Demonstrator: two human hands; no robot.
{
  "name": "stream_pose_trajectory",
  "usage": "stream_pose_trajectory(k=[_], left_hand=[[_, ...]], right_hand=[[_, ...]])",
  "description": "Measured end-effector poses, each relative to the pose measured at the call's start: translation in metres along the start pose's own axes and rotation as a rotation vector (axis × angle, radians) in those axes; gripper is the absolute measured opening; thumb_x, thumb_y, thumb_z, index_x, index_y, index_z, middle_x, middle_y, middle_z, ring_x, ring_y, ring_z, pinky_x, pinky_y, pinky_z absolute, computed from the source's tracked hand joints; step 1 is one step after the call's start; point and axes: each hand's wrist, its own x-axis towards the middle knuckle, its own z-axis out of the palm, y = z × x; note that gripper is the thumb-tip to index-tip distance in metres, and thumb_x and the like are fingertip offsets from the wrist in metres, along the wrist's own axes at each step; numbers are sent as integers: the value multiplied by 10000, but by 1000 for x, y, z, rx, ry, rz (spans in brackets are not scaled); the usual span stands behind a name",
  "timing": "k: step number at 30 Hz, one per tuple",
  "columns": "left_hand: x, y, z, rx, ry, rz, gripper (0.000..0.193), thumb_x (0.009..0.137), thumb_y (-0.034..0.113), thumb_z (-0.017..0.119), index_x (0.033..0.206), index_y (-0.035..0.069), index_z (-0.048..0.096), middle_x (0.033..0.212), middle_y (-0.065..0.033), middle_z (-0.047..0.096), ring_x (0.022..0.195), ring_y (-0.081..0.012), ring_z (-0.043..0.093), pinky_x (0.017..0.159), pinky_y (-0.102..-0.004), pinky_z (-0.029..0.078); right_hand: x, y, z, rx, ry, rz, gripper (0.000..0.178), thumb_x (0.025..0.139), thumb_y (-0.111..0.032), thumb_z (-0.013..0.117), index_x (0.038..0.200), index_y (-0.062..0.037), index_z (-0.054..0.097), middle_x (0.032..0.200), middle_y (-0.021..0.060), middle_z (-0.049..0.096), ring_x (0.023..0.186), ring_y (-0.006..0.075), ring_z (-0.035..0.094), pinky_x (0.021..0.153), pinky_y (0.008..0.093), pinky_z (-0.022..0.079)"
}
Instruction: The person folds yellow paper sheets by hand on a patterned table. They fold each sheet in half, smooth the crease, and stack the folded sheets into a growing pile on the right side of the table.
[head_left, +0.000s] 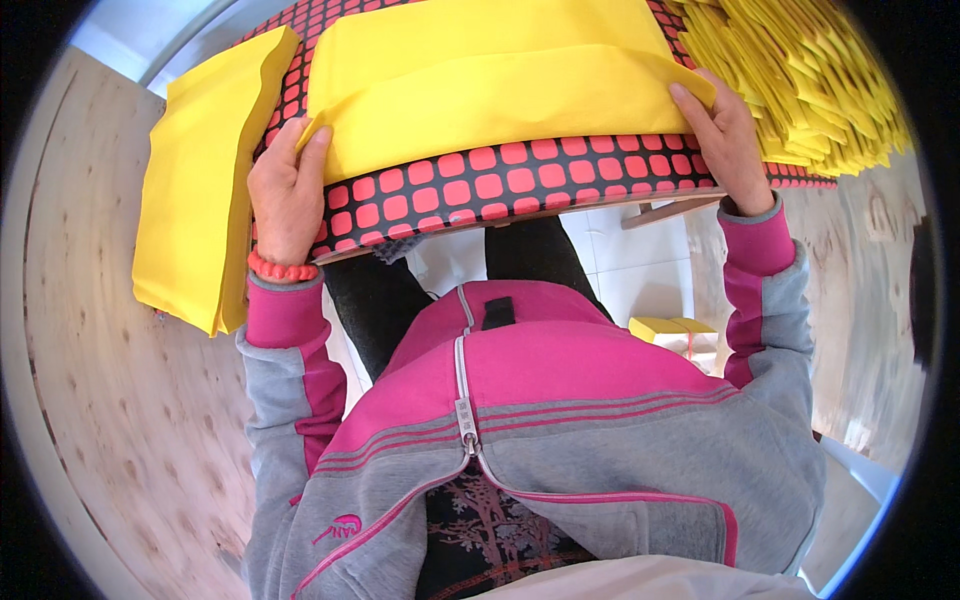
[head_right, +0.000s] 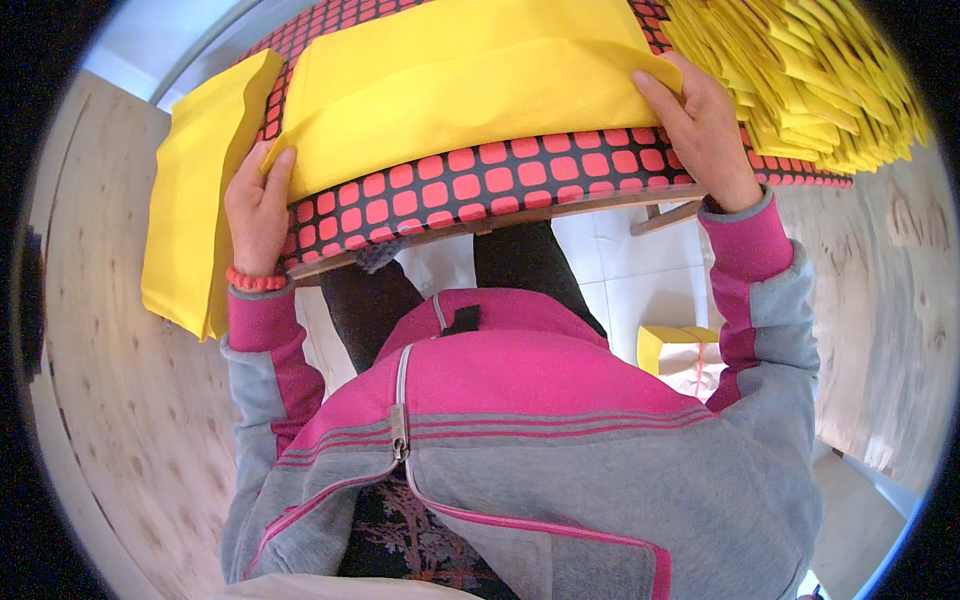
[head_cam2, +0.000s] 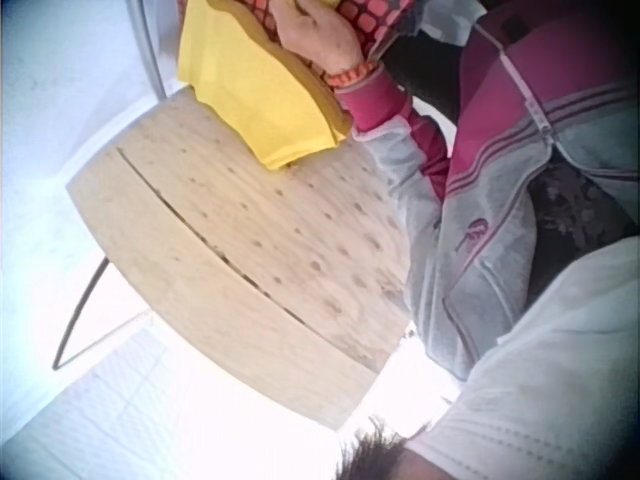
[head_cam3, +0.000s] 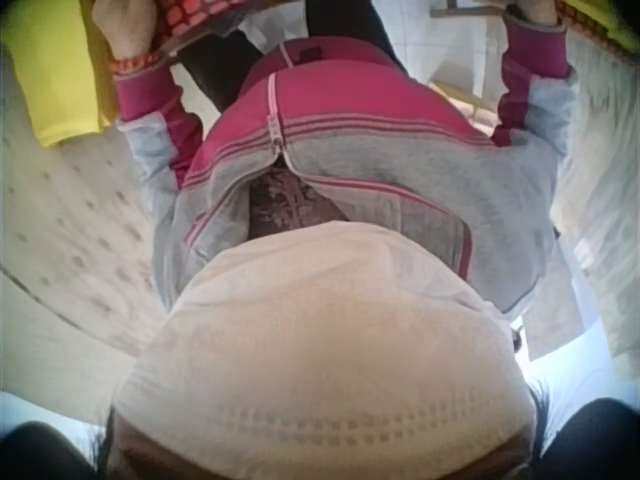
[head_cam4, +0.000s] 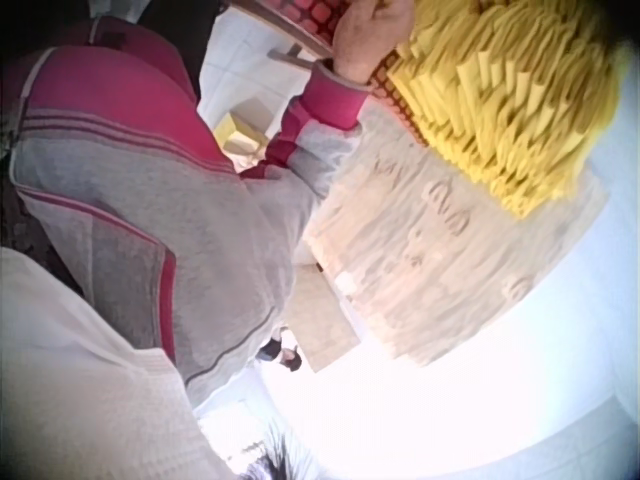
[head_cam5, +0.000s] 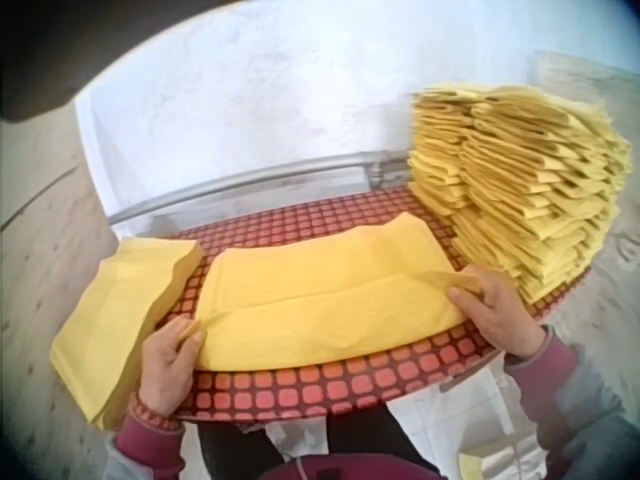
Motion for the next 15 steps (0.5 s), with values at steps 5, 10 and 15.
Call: stream_pose_trajectory(k=[5, 10, 15], left_hand=[[7, 1, 7, 166, 48, 64, 145, 995, 167, 632, 1044, 36, 669, 824, -223, 673, 784, -412, 675, 675, -418, 522], [10, -1, 8, 258, 25, 23, 158, 996, 201, 631, 1029, 51, 671, 813, -219, 676, 787, -412, 683, 682, -454, 529], [13, -1, 12, 412, 13, 83, 163, 1003, 222, 614, 1036, 73, 673, 863, -221, 685, 834, -415, 683, 708, -476, 529]], right_hand=[[5, 0, 10, -146, 40, 20, 234, 1018, -232, 620, 1060, -2, 626, 867, 192, 637, 792, 360, 610, 710, 386, 484], [9, -2, 16, -201, 81, -2, 228, 1010, -232, 624, 1054, -8, 632, 889, 212, 645, 845, 412, 627, 716, 427, 488], [10, 0, 18, -310, 164, -80, 254, 982, -243, 662, 1105, -22, 643, 922, 207, 682, 878, 414, 661, 732, 447, 509]])
